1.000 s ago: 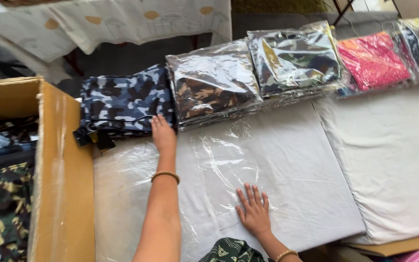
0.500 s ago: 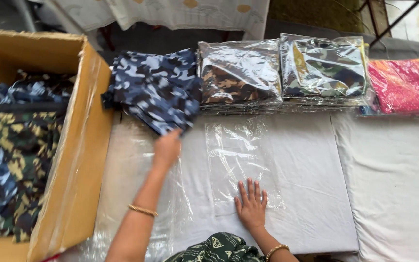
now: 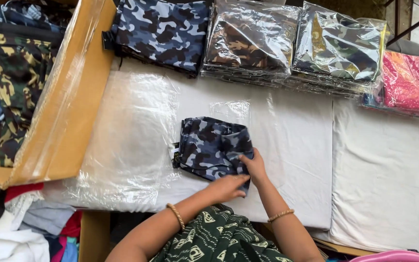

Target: The person folds camouflage-patterned shorts and places them into clear plastic bags. They smooth the fabric, seal the bags, and stack the packaged items on a table alongside other packaged clothes.

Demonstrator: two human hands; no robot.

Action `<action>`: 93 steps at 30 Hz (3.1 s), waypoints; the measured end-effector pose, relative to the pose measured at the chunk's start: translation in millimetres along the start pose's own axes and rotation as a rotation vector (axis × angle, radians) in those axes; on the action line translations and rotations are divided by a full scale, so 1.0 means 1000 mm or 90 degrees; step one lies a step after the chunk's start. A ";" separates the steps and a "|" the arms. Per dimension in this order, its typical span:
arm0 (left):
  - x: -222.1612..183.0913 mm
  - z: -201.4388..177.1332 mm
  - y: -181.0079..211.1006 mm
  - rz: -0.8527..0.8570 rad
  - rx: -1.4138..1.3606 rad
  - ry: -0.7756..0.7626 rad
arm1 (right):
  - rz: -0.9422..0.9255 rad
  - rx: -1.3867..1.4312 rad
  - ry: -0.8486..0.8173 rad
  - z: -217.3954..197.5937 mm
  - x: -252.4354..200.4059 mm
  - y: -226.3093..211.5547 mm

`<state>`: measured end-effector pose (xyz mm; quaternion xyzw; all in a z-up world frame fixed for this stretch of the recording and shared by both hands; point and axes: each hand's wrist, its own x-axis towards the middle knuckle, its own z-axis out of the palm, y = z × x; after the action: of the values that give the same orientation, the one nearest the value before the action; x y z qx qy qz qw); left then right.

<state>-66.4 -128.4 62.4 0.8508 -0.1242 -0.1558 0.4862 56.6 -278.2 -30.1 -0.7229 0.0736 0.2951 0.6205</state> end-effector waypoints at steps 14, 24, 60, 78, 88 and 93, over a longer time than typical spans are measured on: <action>-0.029 -0.060 -0.093 -0.465 0.101 0.572 | -0.221 -0.323 0.131 -0.005 -0.004 -0.024; 0.002 -0.002 -0.075 -0.264 0.167 0.491 | 0.090 0.051 -0.114 0.099 0.016 -0.015; -0.056 -0.095 -0.190 -0.458 -0.364 0.482 | -0.419 -0.488 0.123 -0.041 -0.026 -0.013; -0.052 -0.100 -0.200 -0.523 -0.312 0.403 | 0.007 -0.327 0.422 -0.244 -0.014 0.019; -0.053 -0.114 -0.186 -0.523 -0.405 0.362 | -0.042 -0.032 0.005 0.036 -0.021 -0.096; -0.053 -0.101 -0.211 -0.540 -0.367 0.360 | -0.049 -0.063 -0.210 0.153 -0.020 -0.087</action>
<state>-63.8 75.5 -64.5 0.6682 0.4092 -0.1313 0.6074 29.8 -120.1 46.4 -0.6965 -0.0717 0.3887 0.5989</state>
